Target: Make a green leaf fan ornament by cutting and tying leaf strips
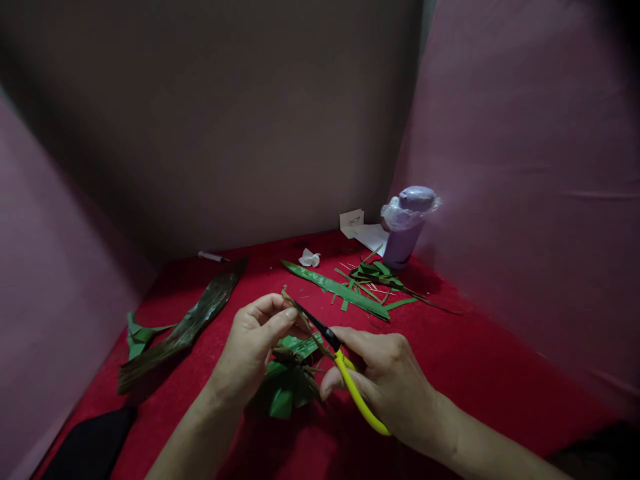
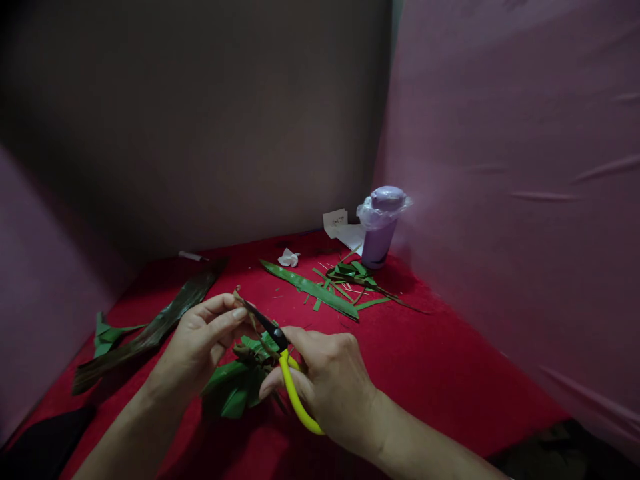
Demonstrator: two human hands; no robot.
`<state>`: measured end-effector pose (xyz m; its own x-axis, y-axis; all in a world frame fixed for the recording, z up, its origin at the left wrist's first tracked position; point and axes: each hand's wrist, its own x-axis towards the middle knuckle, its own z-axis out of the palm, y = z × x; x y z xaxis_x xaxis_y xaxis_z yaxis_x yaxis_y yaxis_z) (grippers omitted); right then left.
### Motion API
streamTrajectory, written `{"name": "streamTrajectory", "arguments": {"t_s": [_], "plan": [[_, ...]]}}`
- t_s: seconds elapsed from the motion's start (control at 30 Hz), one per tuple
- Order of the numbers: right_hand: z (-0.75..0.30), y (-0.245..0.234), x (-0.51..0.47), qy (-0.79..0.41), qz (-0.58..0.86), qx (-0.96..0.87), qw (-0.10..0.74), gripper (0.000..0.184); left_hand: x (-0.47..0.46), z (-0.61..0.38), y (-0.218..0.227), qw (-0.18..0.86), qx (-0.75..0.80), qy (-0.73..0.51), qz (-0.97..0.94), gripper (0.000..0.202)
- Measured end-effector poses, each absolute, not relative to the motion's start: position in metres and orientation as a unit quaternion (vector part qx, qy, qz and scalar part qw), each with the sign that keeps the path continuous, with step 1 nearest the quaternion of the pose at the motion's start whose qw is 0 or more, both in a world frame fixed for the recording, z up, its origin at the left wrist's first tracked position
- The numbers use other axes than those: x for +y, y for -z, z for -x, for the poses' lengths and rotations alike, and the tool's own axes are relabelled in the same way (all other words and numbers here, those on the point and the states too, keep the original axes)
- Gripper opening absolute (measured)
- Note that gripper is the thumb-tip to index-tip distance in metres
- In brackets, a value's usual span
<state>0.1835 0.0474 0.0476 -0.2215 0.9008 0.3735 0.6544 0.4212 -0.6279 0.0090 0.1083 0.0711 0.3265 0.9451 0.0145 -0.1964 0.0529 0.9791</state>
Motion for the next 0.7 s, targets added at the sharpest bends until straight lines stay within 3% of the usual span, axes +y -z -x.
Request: {"name": "streamTrajectory", "arguments": {"t_s": [0.33,0.7], "plan": [[-0.214,-0.050,0.063,-0.198,0.596,-0.666,0.404,0.034,0.110,-0.009,-0.071,0.635,0.371,-0.473,-0.486,0.011],[-0.200,-0.057,0.058,-0.386,0.457,-0.563,0.570,0.026,0.100,-0.013,-0.073,0.629,0.380,-0.447,-0.510,0.013]]}}
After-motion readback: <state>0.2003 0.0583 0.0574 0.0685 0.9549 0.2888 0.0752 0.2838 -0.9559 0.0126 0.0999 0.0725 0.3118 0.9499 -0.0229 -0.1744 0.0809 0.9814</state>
